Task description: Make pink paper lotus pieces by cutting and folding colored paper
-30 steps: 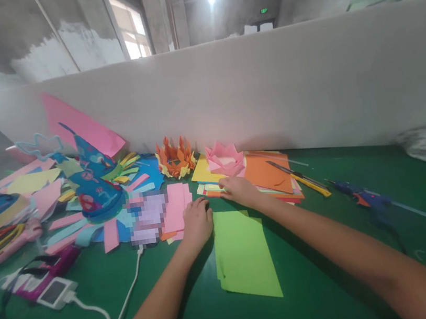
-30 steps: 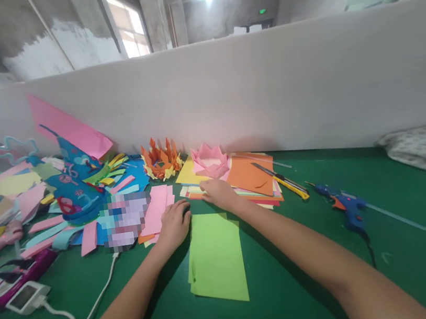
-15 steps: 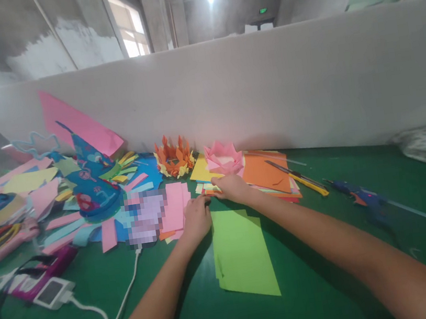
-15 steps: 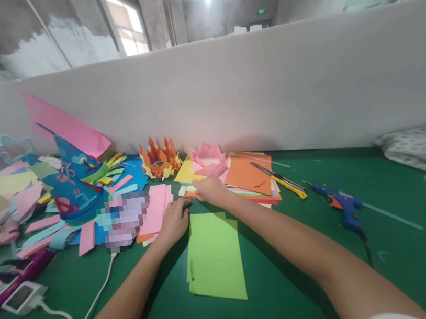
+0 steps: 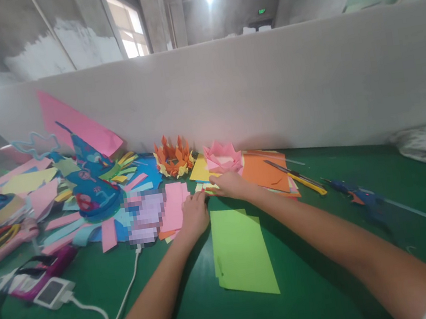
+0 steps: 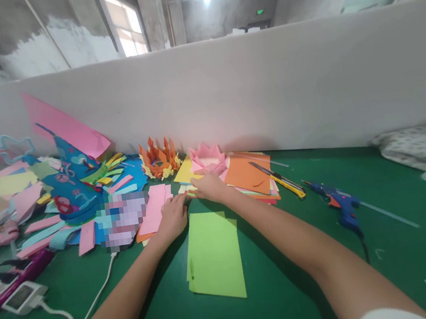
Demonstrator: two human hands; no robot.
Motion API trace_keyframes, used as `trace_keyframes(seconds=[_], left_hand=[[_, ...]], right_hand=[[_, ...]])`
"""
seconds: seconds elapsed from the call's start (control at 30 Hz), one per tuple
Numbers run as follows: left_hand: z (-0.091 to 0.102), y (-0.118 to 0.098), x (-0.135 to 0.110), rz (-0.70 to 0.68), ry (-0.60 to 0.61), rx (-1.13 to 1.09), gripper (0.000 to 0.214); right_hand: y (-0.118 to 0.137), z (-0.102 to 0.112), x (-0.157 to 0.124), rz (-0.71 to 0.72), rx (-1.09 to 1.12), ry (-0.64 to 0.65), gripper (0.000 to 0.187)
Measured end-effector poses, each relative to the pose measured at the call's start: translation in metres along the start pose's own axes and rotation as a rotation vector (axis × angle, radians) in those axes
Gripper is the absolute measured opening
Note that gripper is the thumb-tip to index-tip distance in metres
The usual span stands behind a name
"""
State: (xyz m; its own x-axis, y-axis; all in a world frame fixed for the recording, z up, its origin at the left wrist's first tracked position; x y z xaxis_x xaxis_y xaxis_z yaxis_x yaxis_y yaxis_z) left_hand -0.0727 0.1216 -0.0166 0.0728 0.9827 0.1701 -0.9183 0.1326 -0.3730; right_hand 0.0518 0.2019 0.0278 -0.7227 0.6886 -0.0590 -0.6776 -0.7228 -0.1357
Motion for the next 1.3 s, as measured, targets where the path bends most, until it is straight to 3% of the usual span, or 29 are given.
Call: trace_keyframes(seconds=[0.2, 0.47, 0.8, 1.0, 1.2, 1.3], left_hand=[[0.003, 0.006, 0.028, 0.043, -0.079, -0.044, 0.023], [0.005, 0.009, 0.050, -0.031, -0.102, -0.207, 0.017], [0.004, 0.007, 0.063, -0.020, -0.180, -0.390, 0.015], [0.003, 0.014, 0.065, 0.040, -0.212, -0.494, 0.014], [-0.006, 0.022, 0.068, 0.091, -0.240, -0.583, 0.010], [-0.013, 0.026, 0.070, 0.112, -0.256, -0.622, 0.011]], right_hand=[[0.010, -0.009, -0.006, 0.162, -0.009, -0.065, 0.018], [0.012, -0.019, -0.003, 0.232, -0.057, -0.136, 0.019], [0.018, -0.016, -0.010, 0.076, -0.068, -0.214, 0.023], [0.023, -0.012, -0.011, 0.061, -0.084, -0.112, 0.024], [0.026, -0.016, -0.017, -0.182, -0.067, 0.025, 0.022], [0.026, -0.024, -0.019, -0.242, -0.062, 0.087, 0.031]])
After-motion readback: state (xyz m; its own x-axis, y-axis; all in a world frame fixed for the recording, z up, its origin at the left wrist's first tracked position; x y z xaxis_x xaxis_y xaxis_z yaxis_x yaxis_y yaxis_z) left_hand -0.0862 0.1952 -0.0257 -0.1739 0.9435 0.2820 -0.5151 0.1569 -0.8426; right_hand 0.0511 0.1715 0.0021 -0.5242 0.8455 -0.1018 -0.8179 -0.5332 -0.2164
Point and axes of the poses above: each hand's wrist, its own x-axis towards the middle knuckle, its own z-axis out of the back of the hand, y = z × x, the point moved 3 cm from there along x, towards the middle knuckle, and after that the axes turned 8 degrees about y, right-handed, at the moved point
